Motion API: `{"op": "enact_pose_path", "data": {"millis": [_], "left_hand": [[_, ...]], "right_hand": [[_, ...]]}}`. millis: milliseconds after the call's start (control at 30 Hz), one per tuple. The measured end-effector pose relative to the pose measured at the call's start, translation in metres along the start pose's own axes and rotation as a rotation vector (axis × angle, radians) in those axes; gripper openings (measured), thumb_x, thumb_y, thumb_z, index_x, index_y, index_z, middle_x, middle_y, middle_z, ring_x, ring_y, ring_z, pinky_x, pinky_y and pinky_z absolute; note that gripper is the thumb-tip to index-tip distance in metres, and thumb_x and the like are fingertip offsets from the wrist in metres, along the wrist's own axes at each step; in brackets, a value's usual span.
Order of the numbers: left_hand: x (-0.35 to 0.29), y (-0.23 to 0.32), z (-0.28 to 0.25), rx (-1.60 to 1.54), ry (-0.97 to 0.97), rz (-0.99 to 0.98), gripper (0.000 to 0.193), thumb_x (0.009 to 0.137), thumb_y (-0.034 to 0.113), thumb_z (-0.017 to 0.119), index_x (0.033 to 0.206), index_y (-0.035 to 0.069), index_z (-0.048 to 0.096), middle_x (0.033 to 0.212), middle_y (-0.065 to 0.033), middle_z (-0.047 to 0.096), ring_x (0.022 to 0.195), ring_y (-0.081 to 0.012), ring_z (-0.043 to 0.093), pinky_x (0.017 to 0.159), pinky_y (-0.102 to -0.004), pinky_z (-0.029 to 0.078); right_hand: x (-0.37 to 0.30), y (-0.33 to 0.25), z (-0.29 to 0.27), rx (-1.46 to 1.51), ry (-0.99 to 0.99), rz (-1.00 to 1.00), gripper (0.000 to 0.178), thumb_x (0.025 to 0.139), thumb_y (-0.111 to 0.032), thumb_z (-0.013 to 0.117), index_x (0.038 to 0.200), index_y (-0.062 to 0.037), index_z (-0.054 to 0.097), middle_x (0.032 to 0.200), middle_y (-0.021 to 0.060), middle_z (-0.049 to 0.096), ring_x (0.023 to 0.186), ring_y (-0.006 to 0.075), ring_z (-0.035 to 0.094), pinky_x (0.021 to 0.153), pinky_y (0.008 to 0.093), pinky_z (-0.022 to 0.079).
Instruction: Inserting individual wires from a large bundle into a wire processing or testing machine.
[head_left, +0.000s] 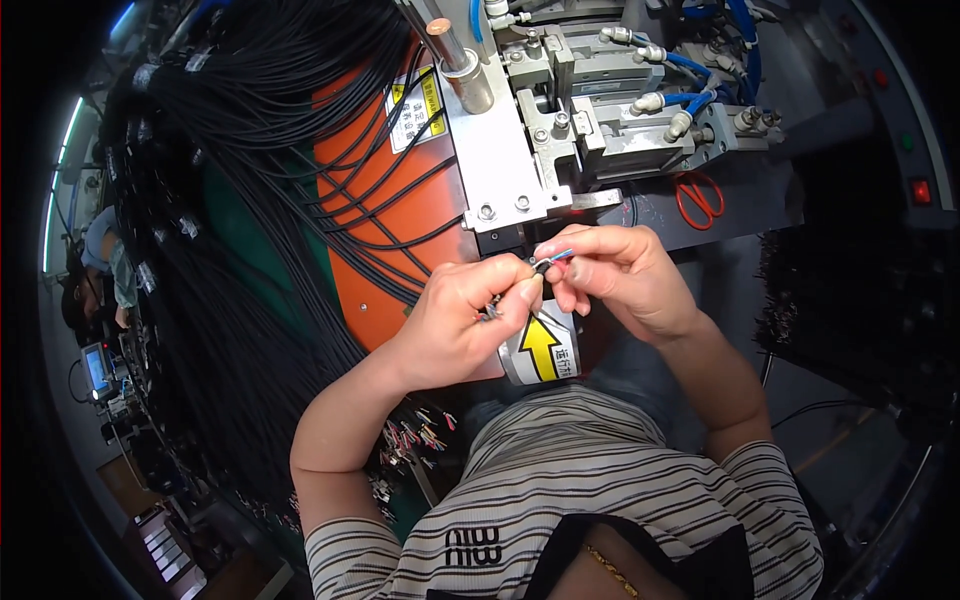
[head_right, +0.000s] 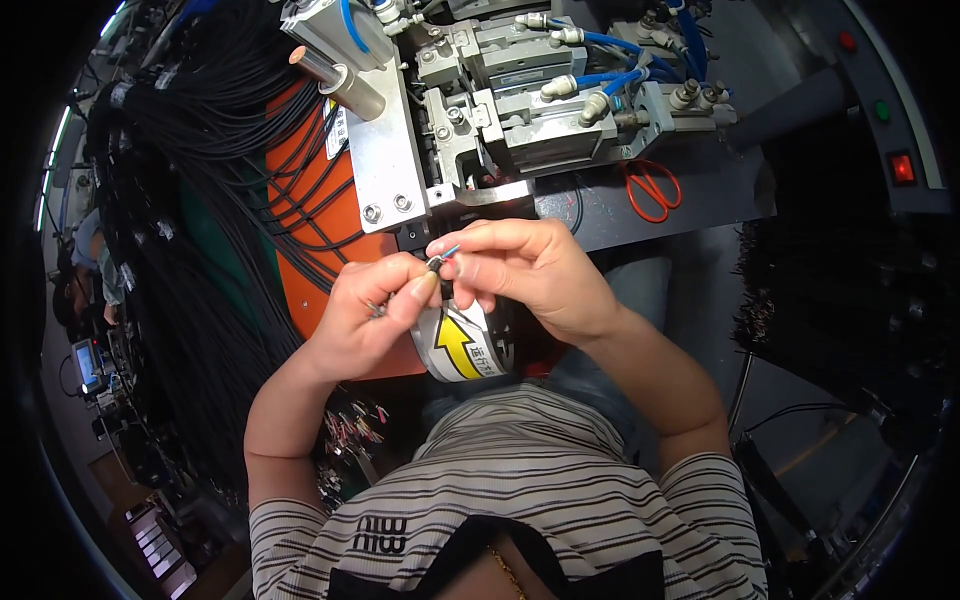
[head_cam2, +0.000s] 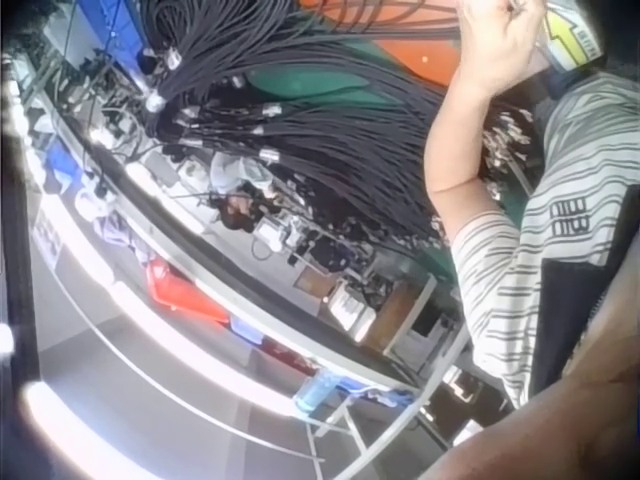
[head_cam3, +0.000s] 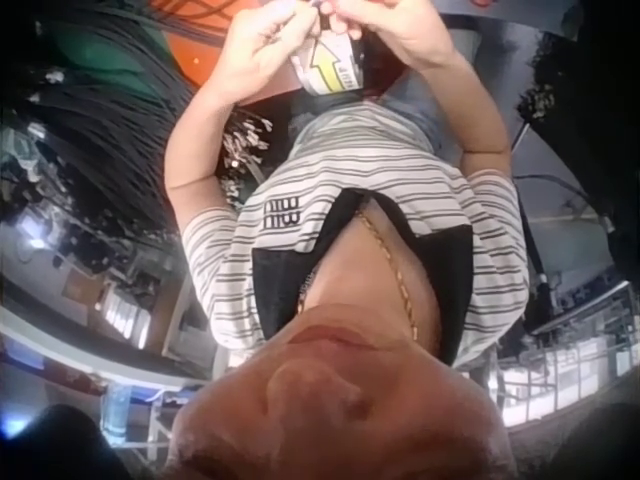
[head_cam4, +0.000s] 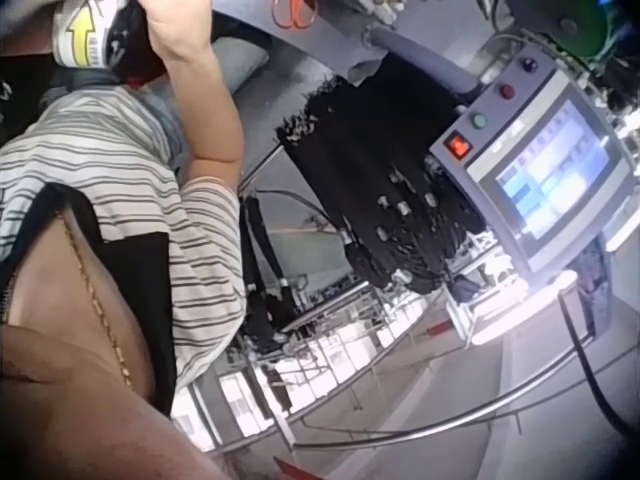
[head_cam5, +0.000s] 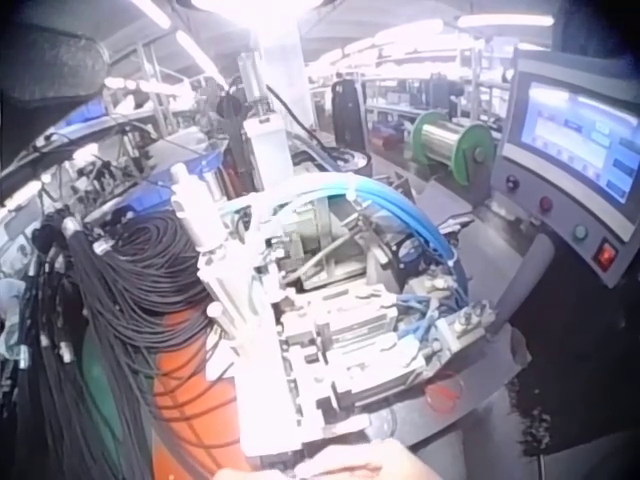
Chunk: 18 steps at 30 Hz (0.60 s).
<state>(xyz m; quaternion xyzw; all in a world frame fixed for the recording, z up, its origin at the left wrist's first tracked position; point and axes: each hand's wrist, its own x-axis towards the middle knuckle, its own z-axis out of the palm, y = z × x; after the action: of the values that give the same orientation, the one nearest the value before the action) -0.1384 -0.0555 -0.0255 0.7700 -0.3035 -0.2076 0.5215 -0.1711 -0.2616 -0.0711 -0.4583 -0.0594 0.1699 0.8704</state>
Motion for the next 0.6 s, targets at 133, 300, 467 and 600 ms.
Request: {"op": "enact_pose_path", "data": {"millis": [133, 300, 467, 600], "left_hand": [[0.0, -0.001, -0.01, -0.161, -0.111, -0.133, 0.016, 0.097, 0.011, 0.052, 0.088, 0.001, 0.06, 0.075, -0.0042, 0.06, 0.067, -0.009, 0.054, 0.061, -0.0274, 0.044], [0.002, -0.003, -0.009, -0.278, -0.135, -0.193, 0.02, 0.096, 0.012, 0.052, 0.083, 0.0, 0.062, 0.067, -0.0006, 0.055, 0.061, -0.0067, 0.049, 0.058, -0.0238, 0.041], [-0.002, 0.003, 0.006, 0.18, -0.008, -0.154, 0.008, 0.09, 0.004, 0.059, 0.085, 0.001, 0.065, 0.06, -0.0057, 0.056, 0.061, -0.0115, 0.057, 0.054, -0.0262, 0.045], [-0.005, -0.004, 0.012, 0.749, 0.171, 0.291, 0.035, 0.069, 0.004, 0.07, 0.104, -0.001, 0.065, 0.09, -0.0092, 0.061, 0.074, -0.0239, 0.063, 0.057, -0.0345, 0.052]], "right_hand": [[0.003, -0.001, -0.001, -0.002, -0.018, 0.031, 0.019, 0.093, -0.002, 0.061, 0.11, 0.0037, 0.068, 0.094, 0.0073, 0.066, 0.075, 0.01, 0.064, 0.061, 0.0196, 0.05], [0.004, 0.001, 0.001, -0.301, 0.033, -0.169, 0.015, 0.089, 0.002, 0.063, 0.103, 0.0027, 0.069, 0.091, 0.009, 0.065, 0.069, 0.0105, 0.063, 0.056, 0.0205, 0.048], [0.002, -0.009, 0.011, -1.283, 0.139, -0.503, 0.01, 0.077, -0.003, 0.071, 0.081, 0.0001, 0.063, 0.074, 0.007, 0.059, 0.056, 0.0166, 0.06, 0.05, 0.0277, 0.046], [0.004, -0.015, 0.01, -1.592, 0.095, -0.394, 0.008, 0.079, -0.005, 0.068, 0.079, -0.0008, 0.062, 0.073, 0.0082, 0.057, 0.057, 0.0252, 0.06, 0.051, 0.0349, 0.047]]}}
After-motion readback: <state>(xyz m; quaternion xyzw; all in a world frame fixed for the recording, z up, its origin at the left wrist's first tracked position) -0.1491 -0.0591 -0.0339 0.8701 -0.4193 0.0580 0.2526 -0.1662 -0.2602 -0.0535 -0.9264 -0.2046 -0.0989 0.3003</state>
